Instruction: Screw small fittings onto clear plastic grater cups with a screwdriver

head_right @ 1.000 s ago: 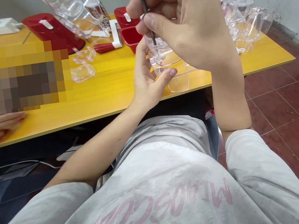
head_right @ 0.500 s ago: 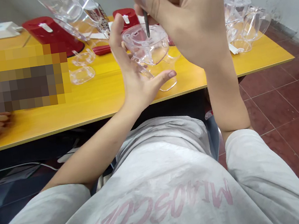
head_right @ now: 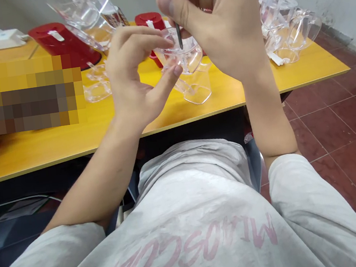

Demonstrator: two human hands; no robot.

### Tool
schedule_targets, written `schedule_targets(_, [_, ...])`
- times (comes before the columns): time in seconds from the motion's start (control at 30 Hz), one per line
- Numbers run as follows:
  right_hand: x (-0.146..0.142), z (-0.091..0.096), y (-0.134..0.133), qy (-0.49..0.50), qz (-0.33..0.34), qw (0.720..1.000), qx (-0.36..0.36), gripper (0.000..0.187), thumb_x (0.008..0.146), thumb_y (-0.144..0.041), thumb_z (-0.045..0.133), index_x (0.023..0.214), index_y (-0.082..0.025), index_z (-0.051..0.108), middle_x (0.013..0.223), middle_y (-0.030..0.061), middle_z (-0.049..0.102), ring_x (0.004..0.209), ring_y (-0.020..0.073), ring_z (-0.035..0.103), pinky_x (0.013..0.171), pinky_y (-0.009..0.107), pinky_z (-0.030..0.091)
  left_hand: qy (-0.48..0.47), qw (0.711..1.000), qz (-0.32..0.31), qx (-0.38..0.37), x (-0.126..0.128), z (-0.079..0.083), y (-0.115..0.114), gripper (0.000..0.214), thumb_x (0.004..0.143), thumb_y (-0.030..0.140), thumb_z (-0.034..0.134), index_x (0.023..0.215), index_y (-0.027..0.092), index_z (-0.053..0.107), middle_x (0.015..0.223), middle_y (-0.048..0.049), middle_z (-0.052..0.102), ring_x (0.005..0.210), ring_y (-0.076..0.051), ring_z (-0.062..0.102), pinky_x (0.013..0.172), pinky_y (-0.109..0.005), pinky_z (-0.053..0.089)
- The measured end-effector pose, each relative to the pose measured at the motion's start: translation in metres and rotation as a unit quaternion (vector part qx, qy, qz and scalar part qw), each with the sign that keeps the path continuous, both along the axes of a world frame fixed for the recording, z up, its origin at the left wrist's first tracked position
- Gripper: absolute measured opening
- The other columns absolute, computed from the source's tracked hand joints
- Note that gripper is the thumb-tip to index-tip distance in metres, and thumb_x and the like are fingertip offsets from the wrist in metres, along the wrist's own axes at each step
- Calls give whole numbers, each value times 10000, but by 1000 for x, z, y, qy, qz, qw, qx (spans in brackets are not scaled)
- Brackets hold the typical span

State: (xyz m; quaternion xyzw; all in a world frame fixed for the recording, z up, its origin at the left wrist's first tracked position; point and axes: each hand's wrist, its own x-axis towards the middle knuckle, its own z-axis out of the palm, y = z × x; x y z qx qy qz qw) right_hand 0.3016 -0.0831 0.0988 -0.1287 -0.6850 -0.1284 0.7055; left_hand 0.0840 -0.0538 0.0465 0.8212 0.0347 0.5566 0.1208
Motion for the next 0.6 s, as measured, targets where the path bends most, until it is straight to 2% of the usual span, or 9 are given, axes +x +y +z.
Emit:
schedule_targets(0.1, [-9, -1, -4, 45, -20, 999, -22, 324, 1181, -560, 553, 1448, -377, 542, 913, -52, 638, 682, 229, 659, 572, 335, 632, -7, 1000, 11, 24, 1, -7, 15, 755, 1030, 991, 958, 1543, 440, 907, 1439, -133, 776, 1355, -489, 656, 1204, -751, 579])
schedule_targets(0.17, [-13, -3, -4, 22, -2, 999, -44, 474, 1213, -767, 588, 1480, -377, 557, 927, -45, 633, 736, 241, 692, 567, 338, 614, 3, 1000, 11, 16, 0, -9, 21, 766, 1041, 1009, 943, 1545, 433, 918, 1457, -130, 741, 1358, -483, 611, 1219, -743, 538])
schedule_targets(0.23, [-12, -4, -3, 61, 33, 998, 0, 616, 1196, -934, 506, 1438, -373, 584, 877, -60, 562, 649, 200, 603, 476, 285, 468, 12, 1000, 7, 0, 0, -10, 23, 746, 1064, 1023, 906, 1511, 427, 920, 1464, -120, 730, 1380, -478, 583, 1250, -740, 502])
schedule_targets(0.27, [-11, -4, -3, 40, 42, 998, -9, 577, 1186, -884, 551, 1433, -363, 589, 893, -58, 572, 665, 194, 612, 498, 285, 482, 15, 1000, 9, -8, -1, -9, 22, 738, 1076, 1029, 884, 1503, 427, 912, 1462, -116, 729, 1392, -473, 575, 1263, -738, 495])
schedule_targets(0.33, [-6, -4, -7, 29, 20, 999, -21, 412, 1139, -593, 609, 1459, -336, 646, 957, -37, 624, 720, 193, 615, 536, 297, 447, 13, 1000, 19, -11, -1, -7, 18, 745, 1078, 1046, 859, 1504, 437, 898, 1441, -120, 730, 1392, -469, 580, 1260, -737, 508])
schedule_targets(0.4, [-2, -3, -13, 8, -22, 999, -37, 497, 1011, -330, 605, 1499, -324, 700, 1101, -13, 697, 786, 191, 619, 575, 309, 432, 6, 999, 33, -5, -2, -3, 11, 736, 1055, 1061, 865, 1490, 468, 904, 1407, -132, 732, 1363, -485, 611, 1224, -744, 533])
schedule_targets(0.43, [-1, -3, -16, -13, -40, 998, -54, 538, 980, -264, 594, 1500, -333, 709, 1165, -7, 699, 838, 197, 645, 615, 313, 473, 4, 999, 38, -5, -2, -2, 8, 715, 1049, 1063, 866, 1470, 486, 912, 1392, -138, 733, 1350, -497, 627, 1204, -749, 541])
schedule_targets(0.53, [-3, -4, -17, -27, -80, 995, -58, 563, 973, -219, 589, 1504, -364, 704, 1172, -4, 632, 881, 207, 660, 657, 325, 498, 1, 999, 42, -25, -2, 0, 4, 661, 1087, 1057, 823, 1420, 493, 916, 1367, -142, 742, 1378, -513, 633, 1194, -756, 544])
schedule_targets(0.6, [-4, -4, -14, 25, -92, 995, -9, 537, 939, -245, 562, 1443, -354, 710, 1154, 6, 605, 809, 201, 586, 587, 333, 388, -1, 999, 31, -35, 0, -2, 7, 681, 1118, 1048, 796, 1428, 451, 900, 1353, -134, 740, 1420, -495, 604, 1219, -744, 535])
